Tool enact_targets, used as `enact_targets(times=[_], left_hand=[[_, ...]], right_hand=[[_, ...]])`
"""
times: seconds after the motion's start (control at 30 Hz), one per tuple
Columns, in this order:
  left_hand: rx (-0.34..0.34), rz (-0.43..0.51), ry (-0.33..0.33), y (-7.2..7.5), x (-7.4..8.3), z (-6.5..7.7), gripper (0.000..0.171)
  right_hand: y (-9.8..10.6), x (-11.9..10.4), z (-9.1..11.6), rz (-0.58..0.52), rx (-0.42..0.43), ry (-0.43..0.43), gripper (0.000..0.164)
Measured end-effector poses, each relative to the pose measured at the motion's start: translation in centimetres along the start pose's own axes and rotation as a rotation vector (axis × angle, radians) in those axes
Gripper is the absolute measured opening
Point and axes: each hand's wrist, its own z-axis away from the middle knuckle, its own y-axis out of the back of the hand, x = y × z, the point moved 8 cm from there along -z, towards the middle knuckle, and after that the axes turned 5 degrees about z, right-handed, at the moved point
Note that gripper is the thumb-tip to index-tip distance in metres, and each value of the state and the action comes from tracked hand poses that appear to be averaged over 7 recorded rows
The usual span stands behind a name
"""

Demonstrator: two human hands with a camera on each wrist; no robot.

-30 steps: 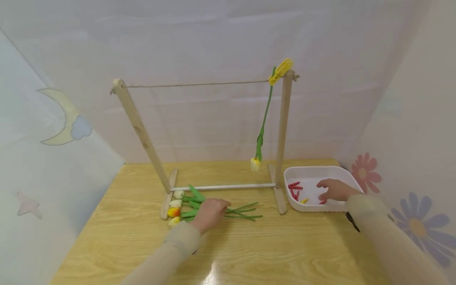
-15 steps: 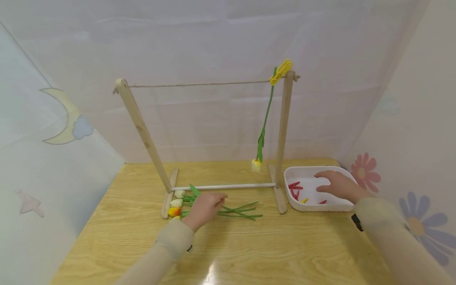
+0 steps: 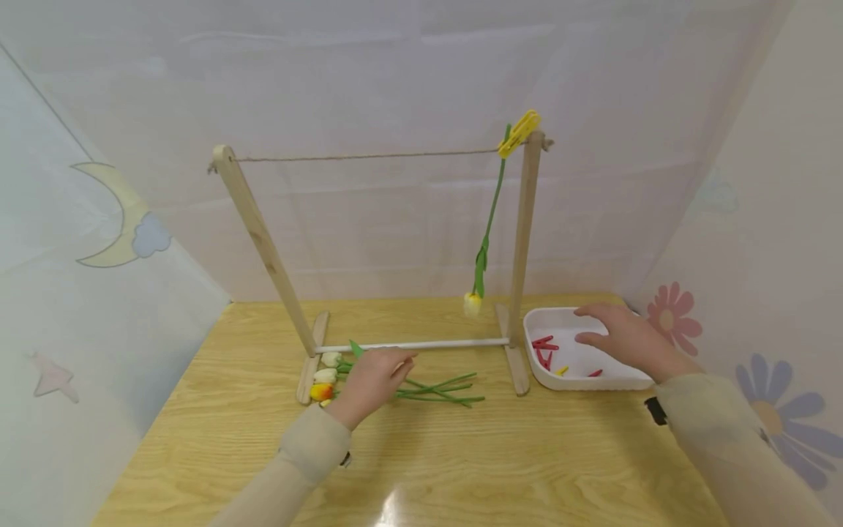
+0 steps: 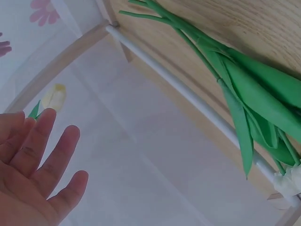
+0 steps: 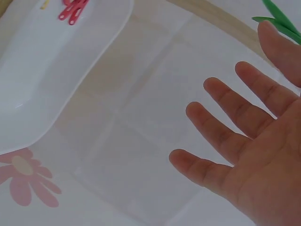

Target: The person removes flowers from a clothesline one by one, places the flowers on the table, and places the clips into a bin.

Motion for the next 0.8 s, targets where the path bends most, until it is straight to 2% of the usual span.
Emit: enact_targets(times=[0.2,0.33,0.6,0.8], left_hand=[[0.003,0.016,0.023,0.6,0.1,-0.4,0.020],[0.013,0.051,0.015,1.1,0.4,-0.7,0.020],[0.023,0.082,-0.025,2.2,0.9,-1.5,0.020],[0.009,0.105,0.004,3.2,1.1,-2.3,0.021]], right_hand=[[1.5,-1.4,0.2,-0.017,0.114,-0.018,0.046],[2.7,-2.5,0.2,-0.035,0.187,-0.014,0.043],[4.9,-4.1,-0.1,-0.177,0.251,-0.025,0.042],[6.2,-4.9,-0.8,-0.190,0.262,-0.073,0.046]])
